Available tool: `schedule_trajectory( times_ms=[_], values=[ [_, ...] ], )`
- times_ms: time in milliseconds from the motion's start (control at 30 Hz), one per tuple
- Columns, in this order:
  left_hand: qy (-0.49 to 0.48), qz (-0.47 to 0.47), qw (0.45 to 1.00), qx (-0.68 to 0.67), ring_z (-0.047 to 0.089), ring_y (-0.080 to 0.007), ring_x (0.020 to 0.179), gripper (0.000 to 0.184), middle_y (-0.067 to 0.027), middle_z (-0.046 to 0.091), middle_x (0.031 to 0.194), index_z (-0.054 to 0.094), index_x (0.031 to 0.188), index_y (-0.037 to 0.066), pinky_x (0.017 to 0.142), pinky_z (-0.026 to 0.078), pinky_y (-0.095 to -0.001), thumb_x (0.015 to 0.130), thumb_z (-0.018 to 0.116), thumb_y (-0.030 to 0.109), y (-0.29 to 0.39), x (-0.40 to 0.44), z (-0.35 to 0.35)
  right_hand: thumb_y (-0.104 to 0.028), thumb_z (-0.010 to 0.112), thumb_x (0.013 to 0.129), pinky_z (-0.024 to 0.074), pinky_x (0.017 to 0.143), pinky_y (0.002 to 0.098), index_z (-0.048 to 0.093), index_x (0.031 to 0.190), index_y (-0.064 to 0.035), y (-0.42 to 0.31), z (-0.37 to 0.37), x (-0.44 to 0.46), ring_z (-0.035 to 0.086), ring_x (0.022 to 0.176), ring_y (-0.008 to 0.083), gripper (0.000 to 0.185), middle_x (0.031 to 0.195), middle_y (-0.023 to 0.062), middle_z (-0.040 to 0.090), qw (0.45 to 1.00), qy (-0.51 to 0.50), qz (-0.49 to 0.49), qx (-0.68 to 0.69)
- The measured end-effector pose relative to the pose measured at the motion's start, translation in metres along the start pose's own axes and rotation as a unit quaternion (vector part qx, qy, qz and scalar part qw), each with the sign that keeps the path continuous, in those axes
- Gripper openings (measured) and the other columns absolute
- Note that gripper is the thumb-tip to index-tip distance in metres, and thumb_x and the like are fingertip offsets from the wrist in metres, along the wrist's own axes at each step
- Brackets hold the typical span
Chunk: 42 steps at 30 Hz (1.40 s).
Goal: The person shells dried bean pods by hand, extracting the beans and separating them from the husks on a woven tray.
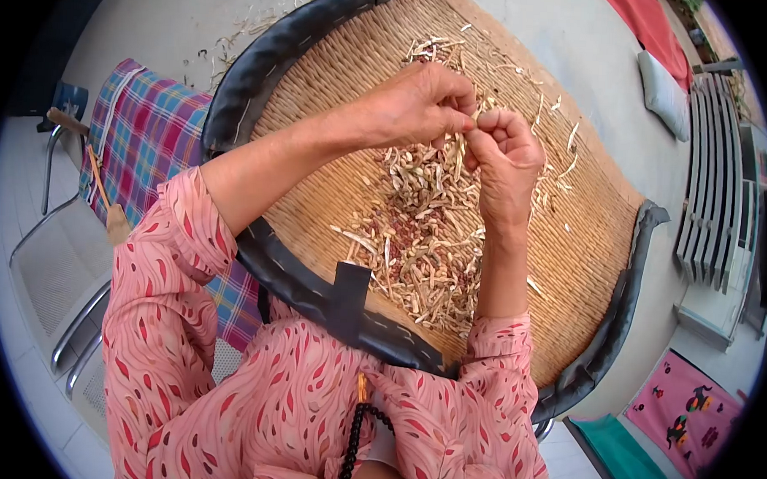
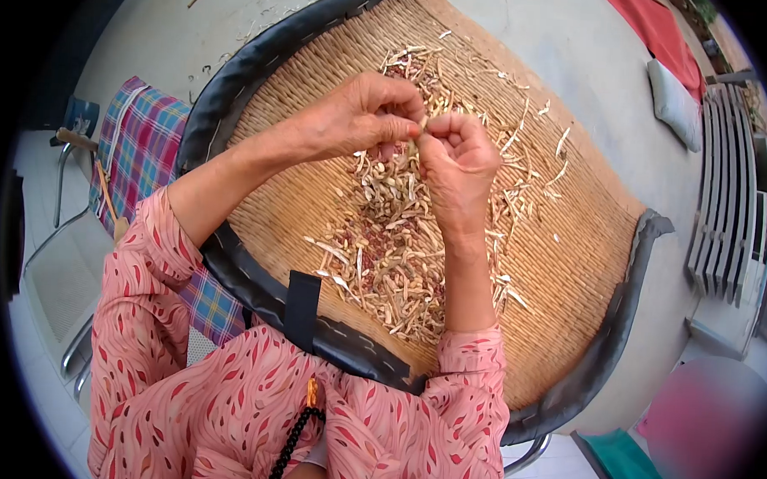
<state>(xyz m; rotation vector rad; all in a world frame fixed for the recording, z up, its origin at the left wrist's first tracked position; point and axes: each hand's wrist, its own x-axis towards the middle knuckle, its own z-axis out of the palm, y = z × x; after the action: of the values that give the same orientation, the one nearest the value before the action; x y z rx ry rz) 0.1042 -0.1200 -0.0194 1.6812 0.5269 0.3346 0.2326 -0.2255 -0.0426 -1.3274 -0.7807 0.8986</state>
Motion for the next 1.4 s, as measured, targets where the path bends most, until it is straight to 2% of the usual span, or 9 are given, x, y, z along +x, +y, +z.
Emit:
schedule_trajectory(
  times_ms=[267, 367, 433, 533, 667, 800, 1033, 1200, 1400],
  values=[
    [0.313, 0.079, 0.875, -0.361, 0.06, -0.0271, 0.092, 0.031, -0.02, 0.059, 0.1, 0.051, 0.106, -0.006, 0.075, 0.052, -0.0356, 0.089, 0.053, 0.02, 0.004, 0.011, -0.092, -0.005, 0.057, 0.083, 0.0431, 0.045, 0.0196, 0.058, 0.082, -0.002, 0.01, -0.01, -0.003, 0.05, 0.054, 0.0062, 0.003, 0.07, 0.0041, 0.06, 0.988, -0.061, -0.004, -0.145],
    [0.518, 0.035, 0.851, 0.079, 0.056, -0.0331, 0.099, 0.049, -0.0235, 0.057, 0.105, 0.049, 0.11, -0.004, 0.081, 0.048, -0.0412, 0.08, 0.062, 0.032, -0.019, -0.013, -0.15, -0.008, 0.056, 0.083, 0.0457, 0.049, 0.025, 0.059, 0.078, -0.005, 0.021, -0.017, -0.013, 0.051, 0.057, 0.0103, 0.006, 0.068, 0.0039, 0.058, 0.945, -0.135, -0.042, -0.296],
    [0.473, -0.047, 0.719, 0.507, 0.056, -0.0347, 0.098, 0.053, -0.0242, 0.058, 0.104, 0.052, 0.107, -0.004, 0.081, 0.046, -0.0416, 0.075, 0.066, 0.036, -0.027, -0.02, -0.154, -0.013, 0.056, 0.083, 0.0461, 0.055, 0.0314, 0.057, 0.078, -0.0031, 0.028, -0.029, -0.016, 0.053, 0.06, 0.015, 0.011, 0.07, 0.0076, 0.058, 0.919, -0.162, -0.095, -0.346],
    [0.179, -0.222, 0.845, 0.452, 0.055, -0.035, 0.098, 0.048, -0.0253, 0.058, 0.102, 0.057, 0.097, -0.004, 0.079, 0.045, -0.0396, 0.071, 0.069, 0.034, -0.003, -0.026, -0.121, -0.015, 0.057, 0.082, 0.0455, 0.059, 0.0345, 0.057, 0.083, -0.0026, 0.011, -0.051, -0.015, 0.056, 0.066, 0.0172, 0.012, 0.08, 0.0098, 0.061, 0.878, -0.158, -0.118, -0.436],
    [0.207, -0.156, 0.782, 0.566, 0.054, -0.0369, 0.095, 0.039, -0.0233, 0.059, 0.096, 0.058, 0.089, -0.002, 0.079, 0.045, -0.0416, 0.069, 0.068, 0.03, -0.032, -0.018, -0.14, -0.024, 0.06, 0.082, 0.0471, 0.081, 0.0423, 0.052, 0.115, -0.0101, -0.02, -0.086, -0.056, 0.055, 0.102, 0.0232, 0.037, 0.125, 0.0167, 0.049, 0.653, -0.306, -0.339, -0.604],
    [0.218, -0.044, 0.811, 0.541, 0.057, -0.0247, 0.065, 0.028, -0.0142, 0.057, 0.072, 0.055, 0.082, 0.0, 0.06, 0.043, -0.037, 0.08, 0.065, 0.026, -0.068, -0.017, -0.162, -0.021, 0.051, 0.087, 0.0159, 0.108, 0.0563, 0.032, 0.136, -0.0269, -0.017, -0.117, -0.131, 0.021, 0.136, 0.0208, 0.053, 0.149, 0.0038, 0.018, 0.513, -0.59, -0.253, -0.57],
    [0.202, -0.046, 0.779, 0.592, 0.054, -0.0345, 0.08, 0.037, -0.0188, 0.056, 0.081, 0.052, 0.083, -0.001, 0.07, 0.041, -0.0416, 0.078, 0.066, 0.033, -0.07, -0.015, -0.166, -0.019, 0.042, 0.092, 0.0065, 0.107, 0.0612, 0.028, 0.139, -0.0248, 0.053, -0.083, -0.141, 0.015, 0.138, 0.0177, 0.049, 0.15, 0.0031, 0.013, 0.582, -0.575, -0.254, -0.515],
    [0.237, -0.023, 0.781, 0.577, 0.053, -0.0363, 0.088, 0.038, -0.02, 0.056, 0.086, 0.051, 0.085, -0.001, 0.073, 0.04, -0.0426, 0.077, 0.066, 0.033, -0.079, -0.019, -0.163, -0.025, 0.062, 0.08, 0.0044, 0.108, 0.0587, 0.023, 0.142, -0.023, 0.08, -0.044, -0.052, 0.025, 0.134, 0.0201, 0.073, 0.148, 0.0056, 0.023, 0.628, -0.283, -0.395, -0.608],
    [0.23, -0.029, 0.77, 0.594, 0.053, -0.0349, 0.087, 0.037, -0.0179, 0.056, 0.085, 0.05, 0.083, 0.0, 0.072, 0.041, -0.0425, 0.077, 0.067, 0.033, -0.076, -0.021, -0.159, -0.042, 0.056, 0.084, 0.0047, 0.109, 0.0569, 0.031, 0.138, -0.0272, 0.069, 0.004, -0.096, 0.026, 0.133, 0.0191, 0.061, 0.147, 0.0046, 0.024, 0.634, -0.474, -0.351, -0.499]
  ],
)
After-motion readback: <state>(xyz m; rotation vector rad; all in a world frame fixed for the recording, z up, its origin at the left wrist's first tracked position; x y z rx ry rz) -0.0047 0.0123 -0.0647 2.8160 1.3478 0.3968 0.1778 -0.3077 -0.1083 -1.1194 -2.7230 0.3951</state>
